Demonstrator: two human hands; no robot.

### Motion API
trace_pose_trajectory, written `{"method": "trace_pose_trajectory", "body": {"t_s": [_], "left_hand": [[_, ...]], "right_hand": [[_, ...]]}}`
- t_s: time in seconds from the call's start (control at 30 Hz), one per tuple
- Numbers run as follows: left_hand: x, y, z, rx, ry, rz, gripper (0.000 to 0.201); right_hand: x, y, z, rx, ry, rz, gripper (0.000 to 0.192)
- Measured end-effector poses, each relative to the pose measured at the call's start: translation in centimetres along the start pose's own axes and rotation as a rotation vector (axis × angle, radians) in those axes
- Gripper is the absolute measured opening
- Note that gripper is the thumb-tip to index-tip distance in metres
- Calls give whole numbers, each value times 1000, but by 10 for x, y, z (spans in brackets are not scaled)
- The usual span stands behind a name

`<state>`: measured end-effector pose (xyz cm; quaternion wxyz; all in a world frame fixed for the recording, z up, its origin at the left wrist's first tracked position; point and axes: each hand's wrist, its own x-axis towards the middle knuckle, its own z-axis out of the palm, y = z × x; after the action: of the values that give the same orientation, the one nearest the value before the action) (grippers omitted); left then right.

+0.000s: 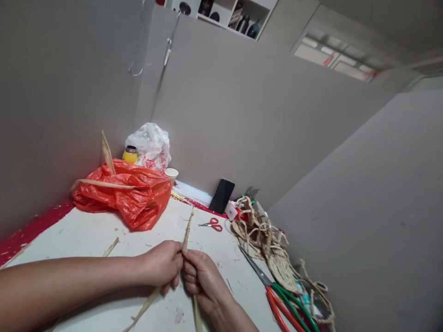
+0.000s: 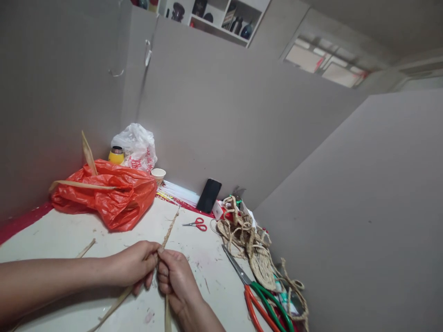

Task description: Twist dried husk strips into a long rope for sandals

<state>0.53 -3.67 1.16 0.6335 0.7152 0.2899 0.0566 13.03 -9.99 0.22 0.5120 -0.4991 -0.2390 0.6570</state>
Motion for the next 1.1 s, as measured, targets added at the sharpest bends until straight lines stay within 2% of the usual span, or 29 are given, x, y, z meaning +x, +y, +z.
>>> {"method": "trace_pose_trajectory", "body": {"t_s": [0.1,0.2,0.27,0.3,0.37,0.4,0.5,0.57,0.7,0.8,0.97,1.1], "left_hand": [[-1,2,4,-50,-36,-3,17],[-2,10,-8,-3,-79,-50,23],[1,15,-22,118,48,-18,23],[3,15,-28,169,153,38,22],[9,12,-36,156,299,137,21],[13,9,-36,79,297,145,21],[20,-2,-26,-235,61,31,23],[22,-6,-18,-321,-7,-10,19],[21,-6,-15,-163,53,64,16],[22,-3,-21,2,-12,114,23],[25,-5,-22,58,-49,100,24],[27,-10,-17,47,-6,46,25]], "right_hand": [[-1,0,-1,-19,-15,-20,36],[-1,-2,-4,3,-19,-9,31],[-1,-4,-7,24,-33,6,28],[-1,-5,-8,32,-44,10,28],[0,-6,-12,41,-67,12,26],[0,-7,-13,43,-81,16,25],[2,-8,-16,25,-121,26,24],[1,-10,-17,-13,-132,46,26],[-1,-17,-21,-152,-111,88,29],[0,-19,-27,-336,-106,59,30],[0,-18,-30,-756,-64,-144,27],[-5,-18,-22,-1054,32,-294,26]]}}
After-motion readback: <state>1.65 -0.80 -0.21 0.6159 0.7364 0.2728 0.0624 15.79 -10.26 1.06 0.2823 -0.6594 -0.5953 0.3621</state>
